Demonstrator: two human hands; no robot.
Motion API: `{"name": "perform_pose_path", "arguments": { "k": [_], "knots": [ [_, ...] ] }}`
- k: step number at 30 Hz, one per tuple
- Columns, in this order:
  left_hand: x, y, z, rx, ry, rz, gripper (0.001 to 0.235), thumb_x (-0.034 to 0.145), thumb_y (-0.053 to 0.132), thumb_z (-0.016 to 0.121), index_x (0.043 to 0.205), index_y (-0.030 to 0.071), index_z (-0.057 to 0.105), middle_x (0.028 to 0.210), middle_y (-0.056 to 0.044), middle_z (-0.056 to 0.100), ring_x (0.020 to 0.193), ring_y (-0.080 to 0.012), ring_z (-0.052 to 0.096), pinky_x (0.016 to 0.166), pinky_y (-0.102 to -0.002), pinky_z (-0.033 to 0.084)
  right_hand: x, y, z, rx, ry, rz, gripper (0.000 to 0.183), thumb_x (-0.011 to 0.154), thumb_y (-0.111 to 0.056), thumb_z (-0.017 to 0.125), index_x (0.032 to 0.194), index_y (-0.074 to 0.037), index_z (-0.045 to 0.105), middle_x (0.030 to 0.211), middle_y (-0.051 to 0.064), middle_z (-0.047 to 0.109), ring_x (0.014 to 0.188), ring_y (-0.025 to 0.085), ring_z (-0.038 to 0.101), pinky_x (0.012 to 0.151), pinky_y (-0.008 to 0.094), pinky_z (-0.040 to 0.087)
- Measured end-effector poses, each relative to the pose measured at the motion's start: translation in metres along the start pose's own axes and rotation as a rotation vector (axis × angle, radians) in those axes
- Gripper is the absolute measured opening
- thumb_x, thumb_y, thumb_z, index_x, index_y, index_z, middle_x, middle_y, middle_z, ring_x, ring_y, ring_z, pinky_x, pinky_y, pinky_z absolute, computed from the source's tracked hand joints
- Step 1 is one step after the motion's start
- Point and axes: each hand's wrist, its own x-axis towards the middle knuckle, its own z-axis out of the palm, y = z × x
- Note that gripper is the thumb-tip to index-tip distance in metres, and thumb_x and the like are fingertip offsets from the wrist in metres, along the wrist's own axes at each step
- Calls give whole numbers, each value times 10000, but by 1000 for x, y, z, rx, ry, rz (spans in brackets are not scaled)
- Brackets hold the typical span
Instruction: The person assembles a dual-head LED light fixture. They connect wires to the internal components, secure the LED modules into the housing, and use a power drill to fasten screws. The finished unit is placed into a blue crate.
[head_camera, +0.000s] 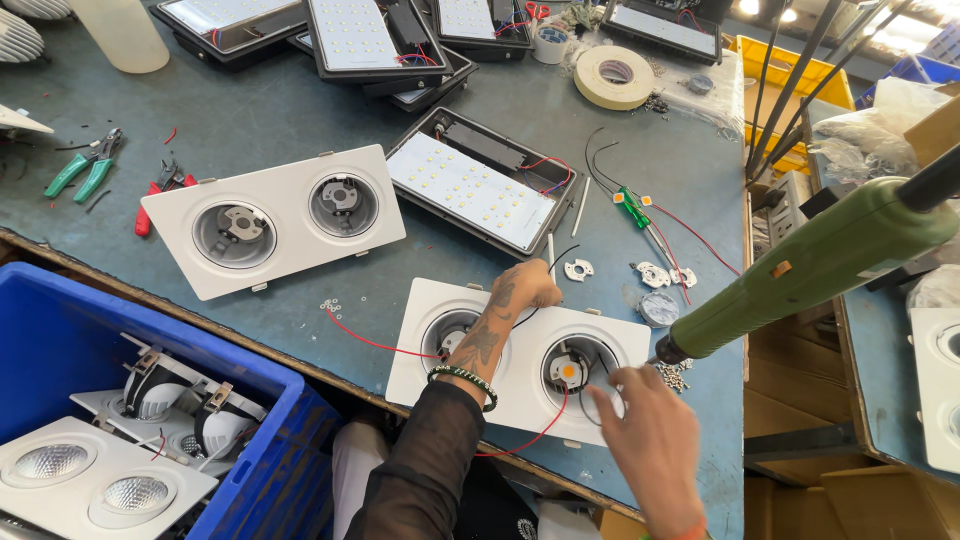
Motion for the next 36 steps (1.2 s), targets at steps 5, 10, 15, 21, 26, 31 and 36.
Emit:
{"name": "perform_pose_path", "arguments": {
  "k": [5, 10, 15, 21, 26, 31, 36],
  "knots": [
    [-3, 1, -2, 15, 8, -1, 445, 790, 210, 712, 1221, 102, 734, 1267, -129, 717, 1223, -301, 668, 1025, -423, 512, -15, 15, -25, -52, -298, 362, 492, 811, -543, 775, 707, -62, 784, 601, 65, 735, 550, 212, 719, 606, 331, 538],
    [-6, 3, -1, 15, 32, 29, 449, 792, 235, 728, 1223, 110, 733, 1304, -117, 696, 1250, -294, 650, 1038, -420, 507, -20, 19, 0, 96, -184, 356, 389, 822, -429, 777, 788, -42, 791, 576, 69, 710, 514, 197, 679, 558, 315, 505],
    [-9, 2, -4, 25, 17, 10, 425, 789, 203, 723, 1205, 117, 743, 1293, -114, 704, 1246, -295, 651, 1042, -415, 501, -29, 20, 0, 709, -79, 329, 192, 853, -145, 762, 915, 35, 788, 767, 141, 746, 604, 171, 687, 545, 301, 531],
    [-8, 2, -3, 15, 29, 15, 415, 787, 213, 727, 1190, 119, 758, 1290, -114, 712, 1236, -289, 667, 1032, -417, 514, -28, 17, -8, 1106, -12, 65, 185, 897, -3, 657, 1025, 80, 762, 1105, 133, 763, 878, 155, 745, 725, 273, 624],
    [-8, 2, -4, 18, 23, 20, 435, 779, 242, 758, 1197, 118, 749, 1299, -116, 703, 1242, -287, 658, 1038, -425, 506, -19, 11, -6, 836, -44, -136, 221, 829, -40, 754, 1041, -8, 806, 831, 68, 811, 649, 143, 746, 589, 249, 579],
    [-8, 2, -2, 8, 34, 19, 427, 758, 224, 762, 1178, 144, 749, 1285, -85, 712, 1240, -272, 655, 1039, -421, 504, -4, 2, 8, 164, 114, -207, 156, 855, -187, 798, 965, -78, 817, 663, 100, 651, 523, 253, 585, 524, 358, 437],
    [-5, -1, -2, 11, 39, 45, 421, 766, 232, 763, 1173, 125, 759, 1264, -101, 724, 1216, -277, 675, 1027, -415, 515, 2, 0, 13, 463, -22, -131, 124, 805, -116, 764, 903, -50, 803, 764, 65, 731, 477, 196, 594, 480, 310, 464]
  ]
}}
